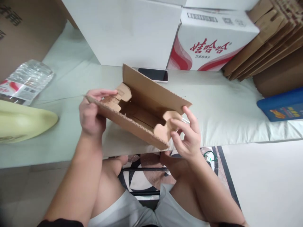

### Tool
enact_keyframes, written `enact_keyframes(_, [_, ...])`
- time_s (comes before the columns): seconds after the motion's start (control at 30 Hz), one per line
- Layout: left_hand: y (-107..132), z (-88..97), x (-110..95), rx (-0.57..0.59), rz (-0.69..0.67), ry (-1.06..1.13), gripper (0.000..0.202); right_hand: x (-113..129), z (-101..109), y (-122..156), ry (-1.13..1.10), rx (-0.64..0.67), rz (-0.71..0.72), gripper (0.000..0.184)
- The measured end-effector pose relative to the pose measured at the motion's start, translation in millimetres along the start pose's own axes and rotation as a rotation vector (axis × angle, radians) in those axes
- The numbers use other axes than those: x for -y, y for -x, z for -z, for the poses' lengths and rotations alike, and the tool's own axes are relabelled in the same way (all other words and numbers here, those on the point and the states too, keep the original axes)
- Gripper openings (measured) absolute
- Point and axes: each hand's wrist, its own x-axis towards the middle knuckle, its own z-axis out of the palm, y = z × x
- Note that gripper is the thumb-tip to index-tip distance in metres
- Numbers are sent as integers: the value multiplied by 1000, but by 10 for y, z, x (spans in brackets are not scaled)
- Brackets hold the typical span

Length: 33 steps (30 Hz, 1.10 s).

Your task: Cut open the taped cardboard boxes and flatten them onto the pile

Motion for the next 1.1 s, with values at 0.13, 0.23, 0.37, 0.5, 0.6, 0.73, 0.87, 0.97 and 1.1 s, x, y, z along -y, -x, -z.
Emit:
enact_keyframes(0.13, [5,-11,-2,-41,42,-145,35,41,-101,-23,-24,-180,64,46])
enact_keyframes(0.23, [-9,0,-7,-102,40,-167,52,24,-175,-1,-112,-167,-20,66])
enact_keyframes(0.37, [-13,45,-15,-106,68,-189,56,-31,-232,49,-298,-103,28,54])
enact_keyframes(0.5, [18,114,54,-31,40,-237,54,-6,-259,28,-457,-167,-38,38])
enact_keyframes(0.6, [34,154,130,-8,-7,-287,50,52,-269,5,-449,-232,-104,40])
enact_keyframes(0.73, [31,167,166,20,-90,-266,40,123,-264,17,-461,-264,-158,37])
enact_keyframes(0.87, [45,173,164,31,-102,-256,43,126,-259,19,-500,-107,-350,43])
enact_keyframes(0.97, [59,204,170,34,-90,-338,54,103,-256,9,-474,-33,-301,24])
enact_keyframes(1.1, [42,246,131,77,-92,-422,48,131,-237,25,-518,46,-161,30])
